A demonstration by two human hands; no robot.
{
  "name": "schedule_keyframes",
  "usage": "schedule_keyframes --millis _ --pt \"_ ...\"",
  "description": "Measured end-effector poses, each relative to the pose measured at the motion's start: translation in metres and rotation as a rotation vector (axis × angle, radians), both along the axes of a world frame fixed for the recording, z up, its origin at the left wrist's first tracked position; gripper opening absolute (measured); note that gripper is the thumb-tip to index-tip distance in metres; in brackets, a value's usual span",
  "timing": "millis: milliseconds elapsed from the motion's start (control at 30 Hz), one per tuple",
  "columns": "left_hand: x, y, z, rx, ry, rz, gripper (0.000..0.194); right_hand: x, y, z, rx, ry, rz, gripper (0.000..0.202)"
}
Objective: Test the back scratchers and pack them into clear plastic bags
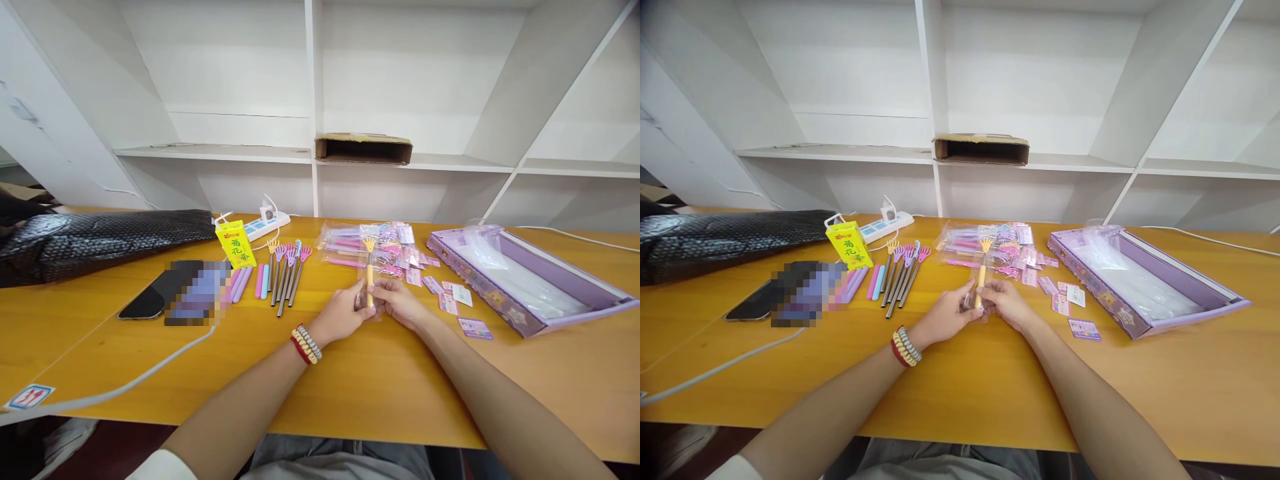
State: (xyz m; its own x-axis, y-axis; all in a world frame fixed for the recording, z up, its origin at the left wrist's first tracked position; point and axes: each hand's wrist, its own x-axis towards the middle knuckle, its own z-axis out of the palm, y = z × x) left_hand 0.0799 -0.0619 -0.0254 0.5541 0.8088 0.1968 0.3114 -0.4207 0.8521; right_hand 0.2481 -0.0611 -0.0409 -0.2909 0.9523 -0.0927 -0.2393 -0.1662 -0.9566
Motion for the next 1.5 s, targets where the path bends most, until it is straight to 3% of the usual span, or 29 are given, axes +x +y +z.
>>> schedule_keyframes --millis 233,367,533,600,700,767,1000,1133,1300,1500 --pt "-0.009 0.004 0.006 0.069 -0.063 -0.104 0.06 0.002 0.004 0.001 -0.037 0.123 -0.092 0.018" --pt "-0.016 0.008 0.005 0.291 0.071 -0.127 0.079 0.003 0.005 0.0 -0.047 0.128 -0.124 0.015" --pt "-0.015 0.005 0.005 0.368 0.213 -0.215 0.099 0.004 0.006 -0.001 -0.042 0.139 -0.122 0.015" --pt "-0.013 0.003 0.006 0.4 0.183 -0.176 0.079 0.004 0.005 0.0 -0.037 0.145 -0.106 0.018" --pt "-0.008 0.003 0.005 0.422 0.075 -0.09 0.025 0.003 0.002 0.001 -0.015 0.126 -0.049 0.023" --pt "-0.005 0.003 0.003 0.375 -0.004 -0.031 0.014 0.002 0.001 0.001 0.009 0.094 -0.022 0.027" --pt "0.004 0.005 -0.005 0.066 -0.254 0.17 0.016 -0.002 -0.002 0.001 0.124 0.059 -0.002 0.03" --pt "0.006 0.006 -0.004 -0.181 -0.367 0.055 0.023 -0.003 -0.001 0.002 0.15 0.059 -0.053 0.03" --pt "0.004 0.008 -0.006 -0.128 -0.257 0.25 0.027 -0.002 -0.002 0.003 0.123 0.106 -0.025 0.033" --pt "0.004 0.011 -0.009 -0.201 -0.367 0.281 0.032 0.001 -0.001 -0.001 0.252 -0.023 0.016 0.034"
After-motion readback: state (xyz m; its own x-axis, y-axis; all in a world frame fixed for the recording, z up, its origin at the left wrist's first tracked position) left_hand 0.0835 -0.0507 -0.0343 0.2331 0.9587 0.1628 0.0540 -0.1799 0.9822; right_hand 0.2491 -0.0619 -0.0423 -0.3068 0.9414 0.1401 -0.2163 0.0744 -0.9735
